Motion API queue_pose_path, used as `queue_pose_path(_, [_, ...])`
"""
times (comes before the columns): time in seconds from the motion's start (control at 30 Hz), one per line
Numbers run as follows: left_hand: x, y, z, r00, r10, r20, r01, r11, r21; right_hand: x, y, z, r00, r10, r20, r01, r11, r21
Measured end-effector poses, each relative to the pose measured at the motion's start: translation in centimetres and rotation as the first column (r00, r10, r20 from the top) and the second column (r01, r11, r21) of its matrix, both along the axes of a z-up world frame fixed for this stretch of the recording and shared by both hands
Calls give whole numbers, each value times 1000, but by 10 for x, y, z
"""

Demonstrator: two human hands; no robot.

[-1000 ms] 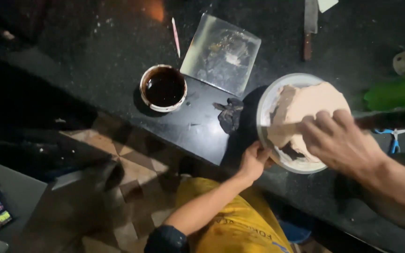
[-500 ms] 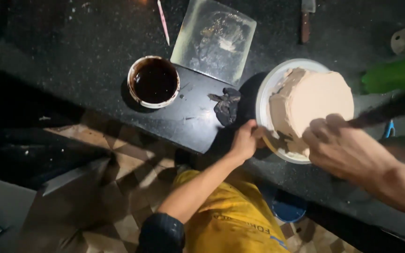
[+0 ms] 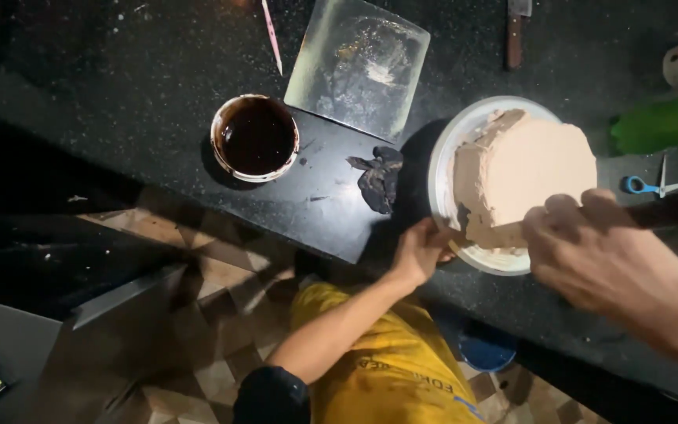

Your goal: The person takes a bowl of dark ganache from the microwave, stirs it, and pours it over a cake on a turntable, tilting the cake to spread the ganache. They then scoop light frosting from a large bowl with a spatula and spread it over the top and sides of the cake, rotating the turntable as they work.

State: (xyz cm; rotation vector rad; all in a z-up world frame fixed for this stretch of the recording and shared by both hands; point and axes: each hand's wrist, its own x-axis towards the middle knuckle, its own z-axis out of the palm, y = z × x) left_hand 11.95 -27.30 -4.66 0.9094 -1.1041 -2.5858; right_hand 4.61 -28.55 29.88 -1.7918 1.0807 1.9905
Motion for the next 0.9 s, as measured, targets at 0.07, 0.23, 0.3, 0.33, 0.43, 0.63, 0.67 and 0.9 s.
queue_pose_path(0.07, [1, 4, -4, 991, 89, -98, -89, 996, 3, -4, 7, -13, 999, 49, 6, -49, 997, 58])
queue_pose_path(0.23, [-3, -23, 1, 993, 74, -97, -76, 997, -18, -9, 18, -25, 991, 126, 52, -121, 988, -95])
queue_pose_path(0.3, [-1, -22, -1, 991, 103, -88, -102, 995, 16, -15, 23, -35, 978, 192, 81, -176, 970, -168])
queue_pose_path(0.33, [2, -21, 3, 994, 83, -72, -83, 997, 2, -16, 19, -38, 961, 247, 123, -211, 945, -250])
queue_pose_path(0.43, [0, -21, 11, 996, 59, -69, -61, 998, -27, -9, -7, -21, 954, 273, 121, -223, 921, -321])
queue_pose_path(0.63, [4, -43, 16, 998, 32, -57, -34, 999, -35, -24, 8, -48, 943, 306, 130, -250, 910, -329])
queue_pose_path(0.67, [5, -48, 23, 999, -19, -43, 17, 999, -51, -35, 12, -54, 919, 360, 161, -266, 867, -421])
queue_pose_path(0.9, [17, 13, -19, 991, -10, -132, 4, 999, -45, -94, 47, 44, 986, 91, 142, 74, 523, -849])
